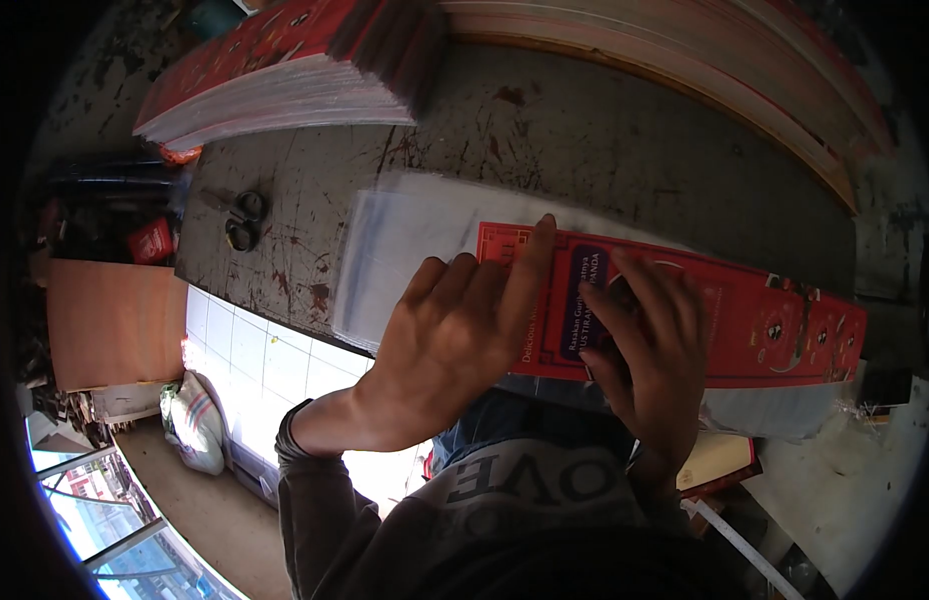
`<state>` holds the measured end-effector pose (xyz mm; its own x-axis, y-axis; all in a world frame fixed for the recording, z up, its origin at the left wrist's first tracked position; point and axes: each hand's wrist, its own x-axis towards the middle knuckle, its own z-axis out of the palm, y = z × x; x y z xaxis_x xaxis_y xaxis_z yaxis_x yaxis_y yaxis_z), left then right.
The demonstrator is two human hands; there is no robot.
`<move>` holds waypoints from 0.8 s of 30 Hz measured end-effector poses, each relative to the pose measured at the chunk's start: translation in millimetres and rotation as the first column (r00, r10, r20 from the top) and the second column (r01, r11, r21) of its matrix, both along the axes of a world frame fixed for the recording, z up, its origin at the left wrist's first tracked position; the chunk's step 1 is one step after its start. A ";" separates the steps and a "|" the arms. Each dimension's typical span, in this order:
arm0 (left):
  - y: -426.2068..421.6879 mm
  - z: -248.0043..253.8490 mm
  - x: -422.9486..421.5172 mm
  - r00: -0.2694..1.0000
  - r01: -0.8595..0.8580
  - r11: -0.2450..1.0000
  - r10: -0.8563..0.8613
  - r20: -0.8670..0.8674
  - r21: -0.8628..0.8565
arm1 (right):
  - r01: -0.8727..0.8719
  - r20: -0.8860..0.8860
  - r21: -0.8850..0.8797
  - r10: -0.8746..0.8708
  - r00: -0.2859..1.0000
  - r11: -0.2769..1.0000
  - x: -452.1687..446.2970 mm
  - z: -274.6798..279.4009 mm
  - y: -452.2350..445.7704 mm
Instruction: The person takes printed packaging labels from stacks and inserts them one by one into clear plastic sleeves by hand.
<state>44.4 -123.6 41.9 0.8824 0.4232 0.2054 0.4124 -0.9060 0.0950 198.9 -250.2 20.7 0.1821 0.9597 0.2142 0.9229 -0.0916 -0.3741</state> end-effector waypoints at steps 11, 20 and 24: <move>8.4 -6.1 -7.6 0.981 0.127 0.977 -0.098 0.165 -0.173 | 0.000 -0.020 -0.010 0.000 1.000 1.000 0.5 1.5 -0.5; 8.5 -7.6 -11.3 0.977 0.124 0.960 -0.074 0.202 -0.250 | -0.008 -0.016 -0.010 0.008 1.000 1.000 1.3 -0.7 -0.6; 9.2 -11.3 -15.2 0.976 0.132 0.953 -0.077 0.205 -0.271 | -0.007 -0.020 -0.013 0.007 1.000 1.000 1.9 -0.6 -0.7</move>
